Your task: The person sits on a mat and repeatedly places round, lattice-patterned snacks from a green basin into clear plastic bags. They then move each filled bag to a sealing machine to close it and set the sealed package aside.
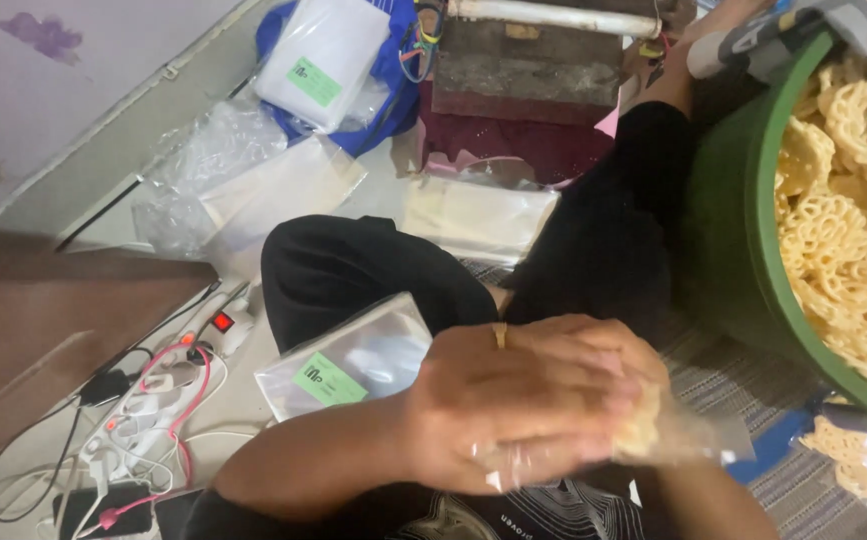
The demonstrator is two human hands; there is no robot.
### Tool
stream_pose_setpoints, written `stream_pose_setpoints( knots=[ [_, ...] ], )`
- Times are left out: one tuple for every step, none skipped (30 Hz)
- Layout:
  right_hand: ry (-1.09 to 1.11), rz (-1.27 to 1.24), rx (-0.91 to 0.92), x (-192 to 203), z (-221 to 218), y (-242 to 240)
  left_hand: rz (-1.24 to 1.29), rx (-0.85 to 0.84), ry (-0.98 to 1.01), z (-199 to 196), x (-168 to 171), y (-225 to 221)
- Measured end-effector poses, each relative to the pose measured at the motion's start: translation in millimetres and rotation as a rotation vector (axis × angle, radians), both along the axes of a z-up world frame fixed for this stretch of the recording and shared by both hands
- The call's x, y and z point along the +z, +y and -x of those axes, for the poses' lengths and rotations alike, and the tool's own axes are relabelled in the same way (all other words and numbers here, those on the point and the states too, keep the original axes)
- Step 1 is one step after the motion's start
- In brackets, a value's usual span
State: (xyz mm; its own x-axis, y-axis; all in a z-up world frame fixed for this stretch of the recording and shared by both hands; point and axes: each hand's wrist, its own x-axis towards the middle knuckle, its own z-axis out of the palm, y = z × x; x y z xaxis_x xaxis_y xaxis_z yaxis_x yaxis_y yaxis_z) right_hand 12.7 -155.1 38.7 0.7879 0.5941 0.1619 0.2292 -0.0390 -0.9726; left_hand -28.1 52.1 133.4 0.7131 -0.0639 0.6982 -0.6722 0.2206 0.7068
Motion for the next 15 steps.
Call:
stream_pose_setpoints(
  knots=[
    [0.051,-0.043,0.032,6,2,2,-0.042,-0.122,0.047,5,-4,0],
    [0.101,-0.087,0.063,11,3,3,-0.083,-0.245,0.094,10,-9,-1],
    [0.149,-0.132,0.089,17,4,5,-0.083,-0.256,0.096,8,-2,-3],
    [0.195,-0.178,0.116,23,5,6,-0.095,-0.145,0.087,6,6,-5],
    [0.238,-0.223,0.137,29,5,7,-0.106,-0.040,0.075,3,13,-8],
    [0.281,-0.268,0.158,32,5,7,-0.105,-0.056,0.073,1,11,-11],
    [0.323,-0.314,0.178,37,4,6,-0.088,-0.058,0.060,-1,8,-14],
    [0.365,-0.359,0.198,44,4,4,-0.070,-0.060,0.048,-4,5,-18],
    [0.409,-0.405,0.220,42,6,1,-0.052,-0.059,0.039,-5,3,-21],
    [0.453,-0.452,0.242,43,6,0,-0.034,-0.058,0.030,-7,0,-25],
    [0.496,-0.501,0.270,51,4,-1,-0.018,-0.052,0.021,-8,-2,-27],
    [0.496,-0.503,0.260,16,-15,-43,-0.018,-0.062,0.023,-11,-13,-27],
    [0.479,-0.053,0.112,-17,-25,-92,-0.097,-0.141,0.164,-13,-23,-26],
    [0.449,0.397,-0.036,-49,-22,-143,-0.178,-0.220,0.303,-16,-34,-25],
    [0.452,0.397,-0.032,-11,-46,-128,-0.177,-0.217,0.307,-33,-41,-22]
  ],
)
